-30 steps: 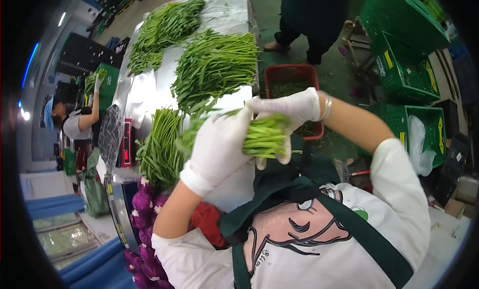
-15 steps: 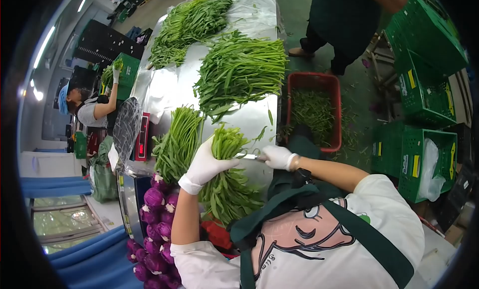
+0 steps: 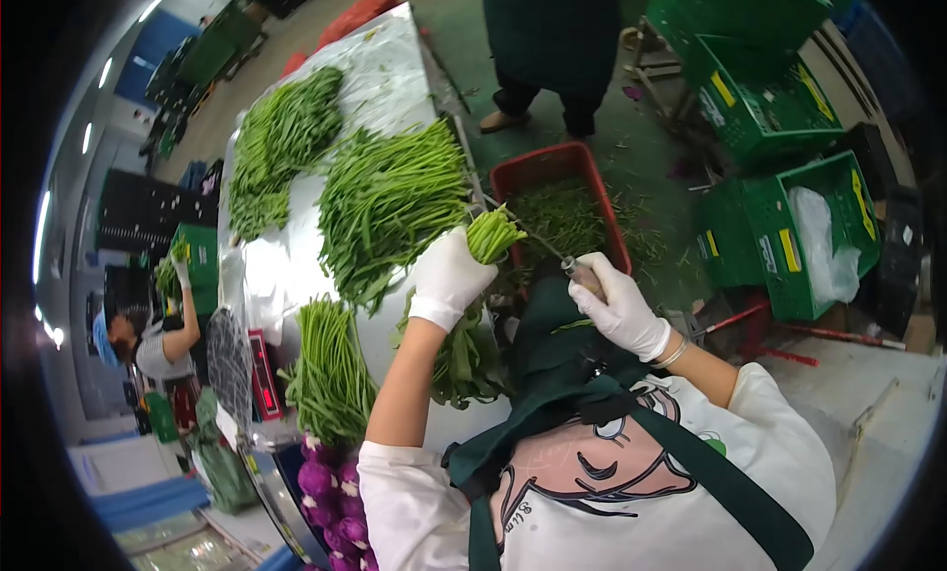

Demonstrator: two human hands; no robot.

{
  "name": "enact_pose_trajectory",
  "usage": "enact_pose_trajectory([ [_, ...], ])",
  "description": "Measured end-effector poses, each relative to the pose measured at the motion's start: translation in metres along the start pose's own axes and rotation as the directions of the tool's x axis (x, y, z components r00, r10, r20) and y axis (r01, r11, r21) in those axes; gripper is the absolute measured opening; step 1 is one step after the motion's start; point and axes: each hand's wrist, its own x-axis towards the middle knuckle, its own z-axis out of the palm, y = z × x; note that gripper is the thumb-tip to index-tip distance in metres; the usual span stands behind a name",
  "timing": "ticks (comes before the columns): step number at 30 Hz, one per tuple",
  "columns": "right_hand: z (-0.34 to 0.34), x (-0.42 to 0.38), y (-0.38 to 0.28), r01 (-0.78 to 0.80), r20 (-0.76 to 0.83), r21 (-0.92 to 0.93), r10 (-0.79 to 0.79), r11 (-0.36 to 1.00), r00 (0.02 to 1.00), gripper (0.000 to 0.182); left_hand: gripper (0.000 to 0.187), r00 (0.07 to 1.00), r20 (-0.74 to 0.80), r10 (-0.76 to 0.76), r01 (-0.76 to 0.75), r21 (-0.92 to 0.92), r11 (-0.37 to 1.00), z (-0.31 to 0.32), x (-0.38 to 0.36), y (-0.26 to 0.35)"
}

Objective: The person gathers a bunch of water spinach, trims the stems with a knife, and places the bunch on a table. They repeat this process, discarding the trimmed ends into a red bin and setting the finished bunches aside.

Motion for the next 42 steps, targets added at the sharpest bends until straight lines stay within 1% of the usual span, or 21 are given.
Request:
enact_pose_trajectory([
  [2,-0.002,-0.004,0.001,0.034,-0.054,-0.180,-0.045,0.983,0.998,0.030,0.039,1.000,0.028,0.008,-0.010,0.062,0.998,0.005,0.011,0.015],
  [3,-0.001,-0.006,0.003,0.031,-0.087,-0.203,-0.049,0.979,0.995,0.030,0.038,0.999,0.023,0.033,-0.035,0.086,0.996,0.010,0.017,0.019],
  [6,-0.005,-0.010,0.013,0.046,-0.148,-0.197,-0.076,0.979,0.986,0.030,0.039,0.998,0.044,0.048,-0.052,0.112,0.992,0.017,0.023,0.031],
  [7,-0.006,-0.011,0.012,0.030,-0.135,-0.212,-0.060,0.977,0.989,0.030,0.039,0.996,0.036,0.076,-0.080,0.098,0.992,0.019,0.023,0.032],
  [10,-0.008,-0.014,0.011,-0.006,-0.105,-0.253,-0.021,0.967,0.994,0.030,0.038,0.995,0.033,0.094,-0.098,0.130,0.987,0.026,0.025,0.034],
  [12,-0.006,-0.014,0.014,-0.008,-0.104,-0.281,-0.022,0.960,0.994,0.029,0.038,0.995,0.026,0.098,-0.101,0.134,0.986,0.027,0.026,0.035],
  [15,-0.008,-0.015,0.015,-0.092,-0.091,-0.272,0.069,0.958,0.993,0.031,0.038,0.995,0.016,0.094,-0.095,0.151,0.984,0.026,0.025,0.037],
  [18,-0.008,-0.015,0.012,-0.120,-0.079,-0.314,0.101,0.942,0.992,0.029,0.039,0.996,0.021,0.087,-0.089,0.175,0.981,0.026,0.024,0.037],
  [22,-0.007,-0.014,0.014,-0.108,-0.075,-0.333,0.088,0.937,0.993,0.028,0.043,0.998,0.054,0.044,-0.053,0.183,0.982,0.026,0.025,0.038],
  [24,-0.007,-0.015,0.013,-0.106,-0.075,-0.345,0.085,0.933,0.994,0.028,0.042,0.998,0.048,0.051,-0.059,0.181,0.982,0.025,0.025,0.039],
  [27,-0.006,-0.015,0.013,-0.092,-0.104,-0.340,0.059,0.936,0.993,0.026,0.042,0.997,0.040,0.062,-0.068,0.181,0.981,0.027,0.026,0.041],
  [30,0.000,-0.015,0.018,-0.020,-0.168,-0.358,-0.043,0.933,0.985,0.025,0.039,0.996,0.044,0.075,-0.083,0.201,0.976,0.031,0.029,0.043],
  [34,0.007,-0.011,0.020,-0.147,-0.154,-0.325,0.101,0.934,0.983,0.026,0.033,0.996,0.010,0.094,-0.094,0.233,0.968,0.043,0.033,0.045],
  [36,0.012,0.003,0.033,-0.193,-0.141,-0.326,0.154,0.925,0.978,0.028,0.029,0.989,-0.021,0.148,-0.138,0.263,0.955,0.060,0.035,0.049],
  [37,0.011,0.014,0.040,-0.178,-0.152,-0.304,0.136,0.936,0.979,0.028,0.027,0.983,-0.032,0.179,-0.163,0.278,0.947,0.066,0.034,0.052],
  [38,0.006,0.021,0.043,-0.140,-0.157,-0.246,0.103,0.959,0.982,0.027,0.026,0.984,-0.035,0.175,-0.160,0.259,0.953,0.067,0.033,0.055],
  [40,-0.003,0.020,0.036,-0.135,-0.129,-0.199,0.111,0.971,0.985,0.027,0.025,0.985,-0.052,0.167,-0.151,0.225,0.963,0.061,0.035,0.057],
  [41,-0.001,0.016,0.040,-0.128,-0.133,-0.186,0.104,0.974,0.986,0.028,0.026,0.979,-0.080,0.190,-0.173,0.182,0.968,0.059,0.038,0.052],
  [42,0.001,0.013,0.044,-0.116,-0.136,-0.175,0.093,0.978,0.986,0.029,0.028,0.985,-0.066,0.162,-0.149,0.167,0.975,0.053,0.042,0.050],
])
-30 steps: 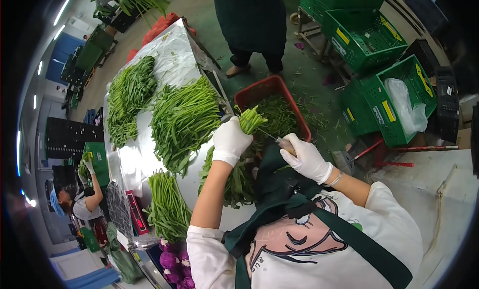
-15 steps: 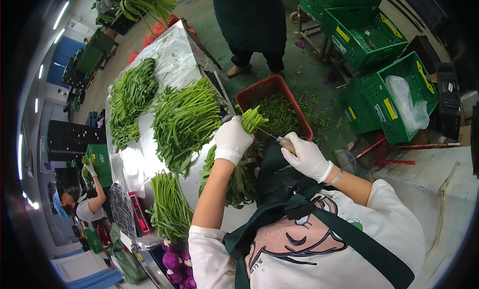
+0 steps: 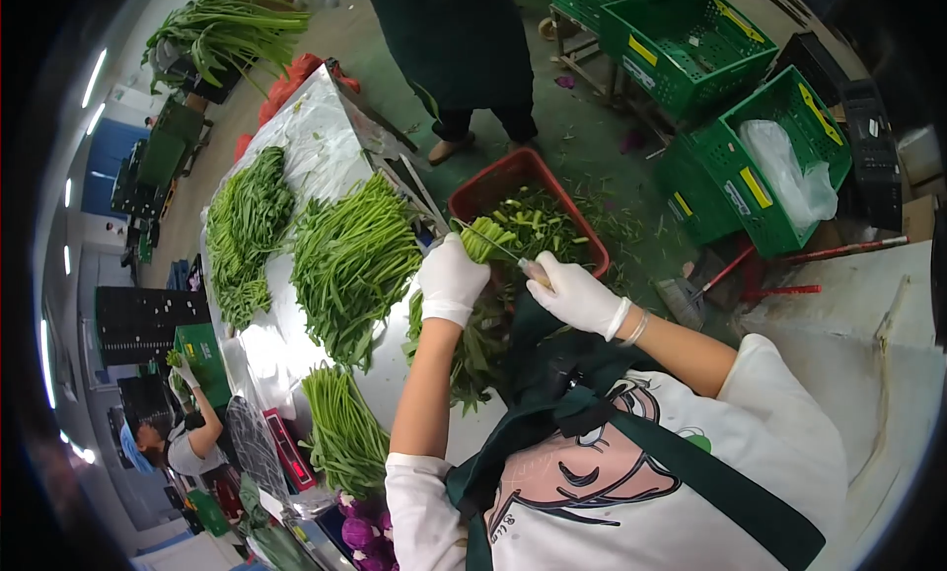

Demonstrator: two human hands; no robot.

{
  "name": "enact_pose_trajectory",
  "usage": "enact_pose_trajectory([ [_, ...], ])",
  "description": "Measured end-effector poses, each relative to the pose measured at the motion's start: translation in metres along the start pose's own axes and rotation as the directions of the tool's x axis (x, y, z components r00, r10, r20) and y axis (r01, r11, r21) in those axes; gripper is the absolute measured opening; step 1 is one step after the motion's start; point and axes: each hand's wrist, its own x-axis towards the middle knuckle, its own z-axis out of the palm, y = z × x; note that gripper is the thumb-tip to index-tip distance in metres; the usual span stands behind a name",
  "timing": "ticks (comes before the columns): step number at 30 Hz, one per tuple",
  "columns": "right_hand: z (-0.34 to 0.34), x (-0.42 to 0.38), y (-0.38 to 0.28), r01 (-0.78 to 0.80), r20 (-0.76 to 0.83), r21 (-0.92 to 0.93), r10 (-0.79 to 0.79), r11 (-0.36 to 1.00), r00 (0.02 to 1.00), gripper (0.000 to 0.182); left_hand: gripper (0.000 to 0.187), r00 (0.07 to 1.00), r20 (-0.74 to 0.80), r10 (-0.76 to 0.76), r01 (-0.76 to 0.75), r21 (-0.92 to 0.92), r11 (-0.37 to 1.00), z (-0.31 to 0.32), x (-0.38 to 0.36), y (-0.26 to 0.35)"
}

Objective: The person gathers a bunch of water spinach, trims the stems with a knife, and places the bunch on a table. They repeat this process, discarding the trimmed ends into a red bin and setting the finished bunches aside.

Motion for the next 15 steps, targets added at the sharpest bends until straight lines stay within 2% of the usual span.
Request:
enact_pose_trajectory([
  [5,-0.014,0.030,-0.003,0.059,0.000,-0.039,-0.059,0.997,0.998,0.030,0.032,1.000,0.003,0.004,-0.003,-0.113,0.994,0.008,0.003,0.011],
  [6,-0.020,0.028,-0.009,0.065,0.004,-0.036,-0.065,0.997,0.998,0.030,0.033,1.000,0.009,0.029,-0.026,-0.218,0.976,0.006,0.005,0.009],
  [8,-0.022,0.017,-0.017,0.075,0.020,-0.022,-0.075,0.997,0.997,0.029,0.035,0.997,0.025,0.069,-0.053,-0.418,0.907,-0.001,0.005,-0.008],
  [9,-0.023,0.013,-0.016,0.065,0.027,-0.058,-0.063,0.996,0.998,0.028,0.036,0.996,0.062,0.056,-0.016,-0.517,0.856,-0.004,0.008,-0.013],
  [12,-0.014,0.017,-0.008,0.059,0.028,-0.001,-0.059,0.998,0.998,0.029,0.035,0.985,0.119,0.123,-0.037,-0.553,0.832,0.007,0.011,-0.016],
  [13,-0.011,0.028,-0.003,0.079,-0.024,-0.070,-0.081,0.994,0.996,0.029,0.034,0.984,0.132,0.116,-0.012,-0.608,0.794,0.009,0.007,-0.017],
  [14,-0.017,0.038,0.001,0.085,0.024,-0.141,-0.082,0.986,0.996,0.028,0.033,0.983,0.141,0.115,0.007,-0.663,0.749,0.011,0.007,-0.016],
  [15,-0.020,0.036,-0.002,0.114,0.004,-0.115,-0.114,0.987,0.993,0.027,0.032,0.983,0.144,0.117,0.021,-0.713,0.700,0.010,0.009,-0.014],
])
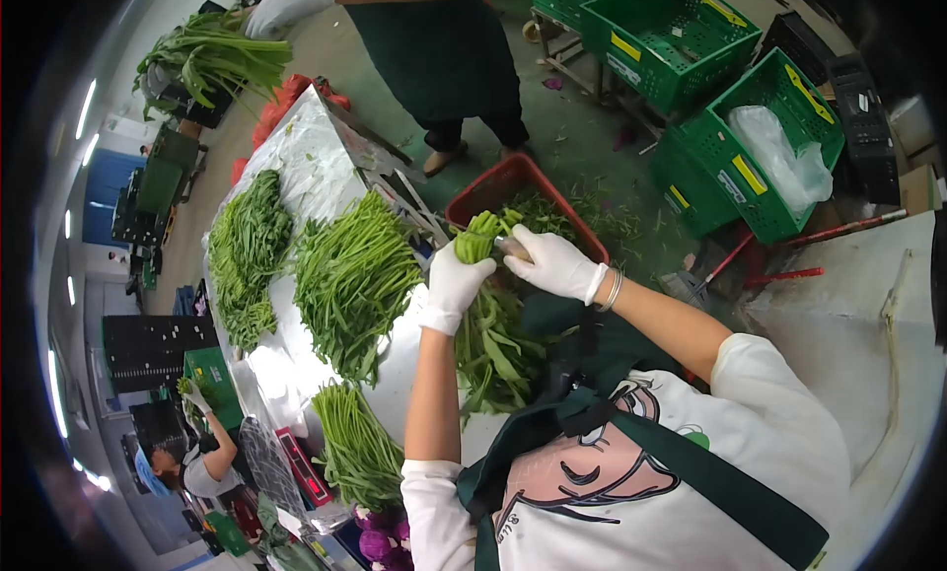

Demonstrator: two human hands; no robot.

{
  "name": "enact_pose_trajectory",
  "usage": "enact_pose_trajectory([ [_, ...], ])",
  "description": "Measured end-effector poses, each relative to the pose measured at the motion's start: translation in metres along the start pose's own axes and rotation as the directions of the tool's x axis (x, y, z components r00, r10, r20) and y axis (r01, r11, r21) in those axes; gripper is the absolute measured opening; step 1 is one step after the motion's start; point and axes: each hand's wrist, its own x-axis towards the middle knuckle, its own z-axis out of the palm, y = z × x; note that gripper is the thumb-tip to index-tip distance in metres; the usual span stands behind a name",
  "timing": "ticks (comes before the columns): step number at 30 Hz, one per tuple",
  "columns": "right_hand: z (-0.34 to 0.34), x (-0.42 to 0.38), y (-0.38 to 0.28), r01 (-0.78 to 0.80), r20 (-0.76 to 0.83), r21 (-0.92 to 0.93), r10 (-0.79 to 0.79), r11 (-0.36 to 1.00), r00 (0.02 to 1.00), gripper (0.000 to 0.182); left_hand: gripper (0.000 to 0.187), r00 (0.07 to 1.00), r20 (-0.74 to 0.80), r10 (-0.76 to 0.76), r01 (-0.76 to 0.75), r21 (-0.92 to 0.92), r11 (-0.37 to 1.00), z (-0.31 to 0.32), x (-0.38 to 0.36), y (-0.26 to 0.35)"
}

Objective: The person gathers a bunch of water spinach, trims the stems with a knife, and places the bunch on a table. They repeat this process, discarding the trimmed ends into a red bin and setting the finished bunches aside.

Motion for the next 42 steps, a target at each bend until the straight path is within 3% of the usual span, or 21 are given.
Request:
enact_pose_trajectory([
  [4,-0.008,-0.017,-0.006,0.141,-0.148,0.159,-0.118,0.977,0.982,0.027,0.035,0.995,0.098,0.005,0.022,-0.272,0.962,-0.030,0.001,0.004],
  [8,-0.018,-0.025,-0.021,0.106,-0.083,0.057,-0.102,0.993,0.991,0.026,0.033,0.987,0.157,0.018,0.050,-0.417,0.907,-0.037,-0.005,0.006],
  [11,-0.014,-0.019,-0.027,0.200,-0.131,0.050,-0.192,0.979,0.973,0.025,0.031,0.970,0.240,-0.034,0.162,-0.539,0.826,-0.040,-0.009,0.008],
  [16,-0.016,0.000,-0.028,0.261,-0.078,0.002,-0.260,0.965,0.963,0.023,0.033,0.964,0.264,-0.022,0.197,-0.661,0.724,-0.038,-0.017,0.005],
  [19,-0.004,0.009,0.050,0.159,0.018,-0.112,-0.158,0.981,0.987,0.025,0.038,0.914,0.366,0.177,0.274,-0.876,0.398,-0.047,-0.018,-0.016],
  [21,-0.004,-0.007,0.099,0.076,0.072,-0.067,-0.071,0.995,0.995,0.024,0.033,0.939,0.307,0.155,0.168,-0.803,0.572,-0.061,-0.021,-0.018],
  [25,-0.027,-0.012,0.070,0.068,-0.019,0.007,-0.068,0.998,0.998,0.025,0.030,0.965,0.251,0.076,0.142,-0.745,0.651,-0.065,-0.034,-0.002],
  [26,-0.026,-0.010,0.059,0.100,-0.053,0.029,-0.099,0.995,0.994,0.025,0.031,0.937,0.310,0.164,0.093,-0.670,0.736,-0.069,-0.027,-0.009],
  [27,-0.026,-0.006,0.051,0.137,-0.089,0.046,-0.133,0.989,0.987,0.026,0.032,0.939,0.304,0.158,0.084,-0.651,0.755,-0.069,-0.026,-0.008],
  [30,-0.011,-0.004,0.042,0.062,-0.081,0.203,-0.047,0.977,0.996,0.026,0.035,0.950,0.281,0.136,0.046,-0.556,0.830,-0.073,-0.031,0.000],
  [31,-0.001,-0.004,0.044,0.055,-0.142,0.181,-0.029,0.982,0.989,0.029,0.036,0.955,0.266,0.132,0.020,-0.499,0.866,-0.077,-0.036,0.007],
  [33,0.016,-0.004,0.067,-0.197,-0.010,-0.209,0.199,0.958,0.980,0.033,0.037,0.964,0.227,0.140,-0.041,-0.392,0.919,-0.081,-0.050,0.024],
  [36,0.029,-0.002,0.068,-0.232,-0.028,-0.102,0.230,0.967,0.973,0.035,0.037,0.962,0.191,0.193,-0.151,-0.215,0.965,-0.090,-0.070,0.044],
  [38,0.039,-0.002,0.058,-0.242,0.004,-0.145,0.245,0.959,0.970,0.035,0.036,0.979,0.052,0.196,-0.196,-0.004,0.981,-0.092,-0.088,0.053],
  [40,0.056,-0.002,0.051,-0.188,0.116,-0.272,0.226,0.944,0.967,0.032,0.033,0.958,-0.083,0.275,-0.250,0.227,0.941,-0.098,-0.102,0.067],
  [42,0.083,-0.010,0.042,-0.070,0.278,-0.320,0.164,0.945,0.946,0.031,0.030,0.890,-0.249,0.383,-0.289,0.343,0.894,-0.105,-0.116,0.075],
])
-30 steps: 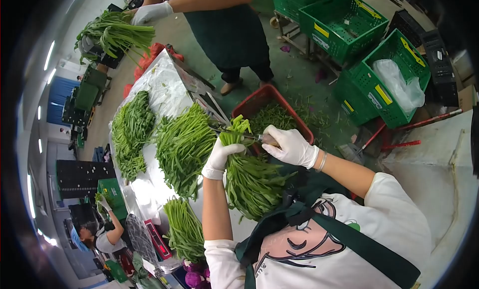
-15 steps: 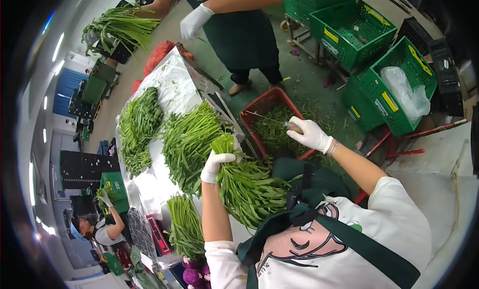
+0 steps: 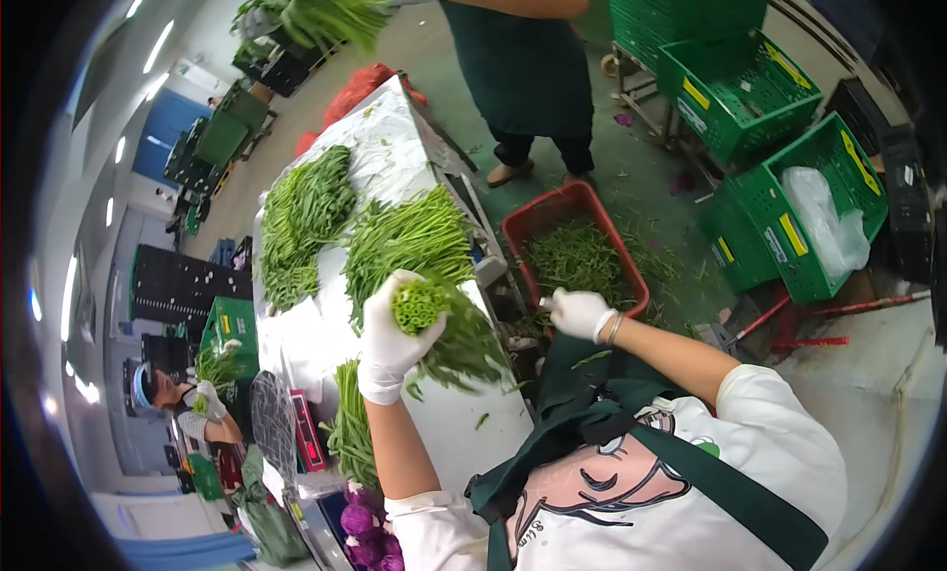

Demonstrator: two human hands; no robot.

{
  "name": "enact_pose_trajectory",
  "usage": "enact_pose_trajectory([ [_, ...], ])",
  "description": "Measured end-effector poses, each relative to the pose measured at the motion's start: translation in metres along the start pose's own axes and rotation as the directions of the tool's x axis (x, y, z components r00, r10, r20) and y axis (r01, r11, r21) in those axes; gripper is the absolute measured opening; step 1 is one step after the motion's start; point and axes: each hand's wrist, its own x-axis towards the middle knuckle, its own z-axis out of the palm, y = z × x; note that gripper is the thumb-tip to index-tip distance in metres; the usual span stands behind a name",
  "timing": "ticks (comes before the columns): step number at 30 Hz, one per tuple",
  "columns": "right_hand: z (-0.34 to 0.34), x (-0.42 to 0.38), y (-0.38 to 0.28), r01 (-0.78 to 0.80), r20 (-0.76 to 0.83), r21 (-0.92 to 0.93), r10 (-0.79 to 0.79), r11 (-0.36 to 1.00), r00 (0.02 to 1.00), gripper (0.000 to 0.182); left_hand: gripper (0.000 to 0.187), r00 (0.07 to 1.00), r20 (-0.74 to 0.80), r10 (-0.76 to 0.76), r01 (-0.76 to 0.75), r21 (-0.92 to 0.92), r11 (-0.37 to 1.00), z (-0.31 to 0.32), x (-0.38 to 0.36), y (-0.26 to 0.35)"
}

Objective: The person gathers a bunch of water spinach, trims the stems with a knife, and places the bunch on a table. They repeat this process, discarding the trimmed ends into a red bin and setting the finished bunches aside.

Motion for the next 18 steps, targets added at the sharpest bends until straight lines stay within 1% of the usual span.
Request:
enact_pose_trajectory([
  [1,0.009,-0.005,-0.014,0.080,0.083,-0.012,-0.079,0.997,0.993,0.031,0.030,0.994,-0.079,0.071,-0.064,0.094,0.994,-0.008,-0.004,-0.004],
  [2,0.018,-0.011,-0.027,0.219,0.146,-0.019,-0.214,0.975,0.966,0.032,0.033,0.988,-0.150,-0.023,0.026,0.018,1.000,-0.012,-0.011,-0.003],
  [3,0.025,-0.017,-0.041,0.354,0.210,-0.015,-0.343,0.935,0.916,0.034,0.034,0.985,-0.163,0.058,-0.041,0.103,0.994,-0.016,-0.015,-0.002],
  [5,0.049,-0.018,-0.062,0.395,0.404,0.064,-0.386,0.916,0.829,0.036,0.036,0.963,-0.162,0.218,-0.169,0.272,0.947,-0.022,-0.016,0.003],
  [6,0.063,-0.015,-0.068,0.481,0.486,0.136,-0.481,0.866,0.730,0.039,0.036,0.960,-0.162,0.227,-0.186,0.234,0.954,-0.021,-0.018,0.008],
  [7,0.081,-0.010,-0.070,0.548,0.552,0.216,-0.564,0.808,0.614,0.042,0.036,0.953,-0.169,0.250,-0.200,0.266,0.943,-0.020,-0.020,0.007],
  [8,0.100,-0.007,-0.070,0.513,0.578,0.306,-0.585,0.802,0.569,0.048,0.036,0.945,-0.174,0.276,-0.217,0.297,0.930,-0.019,-0.021,0.004],
  [9,0.102,-0.007,-0.070,0.544,0.531,0.315,-0.619,0.778,0.578,0.049,0.036,0.936,-0.176,0.304,-0.236,0.327,0.915,-0.017,-0.023,0.000],
  [11,0.105,-0.006,-0.065,0.600,0.435,0.324,-0.678,0.732,0.592,0.051,0.034,0.932,-0.242,0.269,-0.212,0.239,0.948,-0.012,-0.027,-0.011],
  [12,0.082,-0.008,-0.074,0.482,0.565,0.299,-0.560,0.824,0.606,0.053,0.033,0.926,-0.278,0.255,-0.201,0.207,0.957,-0.008,-0.029,-0.018],
  [13,0.062,-0.006,-0.077,0.469,0.610,0.317,-0.556,0.824,0.564,0.051,0.032,0.920,-0.313,0.238,-0.191,0.172,0.966,-0.004,-0.031,-0.024],
  [14,0.050,-0.003,-0.075,0.325,0.647,0.447,-0.552,0.834,0.526,0.052,0.030,0.905,-0.308,0.294,-0.242,0.196,0.950,0.001,-0.030,-0.026],
  [15,0.039,-0.002,-0.071,0.159,0.677,0.553,-0.553,0.818,0.486,0.054,0.029,0.871,-0.292,0.395,-0.332,0.241,0.912,0.007,-0.029,-0.021],
  [16,0.024,-0.004,-0.067,-0.154,0.661,0.717,-0.594,0.680,0.459,0.058,0.028,0.856,-0.229,0.462,-0.386,0.310,0.869,0.017,-0.030,-0.016],
  [17,0.007,-0.006,-0.065,-0.447,0.629,0.773,-0.634,0.449,0.451,0.062,0.027,0.835,-0.163,0.525,-0.441,0.372,0.817,0.029,-0.032,-0.011],
  [18,-0.020,-0.015,-0.075,-0.554,0.573,0.788,-0.648,0.269,0.501,0.065,0.025,0.830,-0.058,0.555,-0.489,0.405,0.773,0.045,-0.037,-0.011],
])
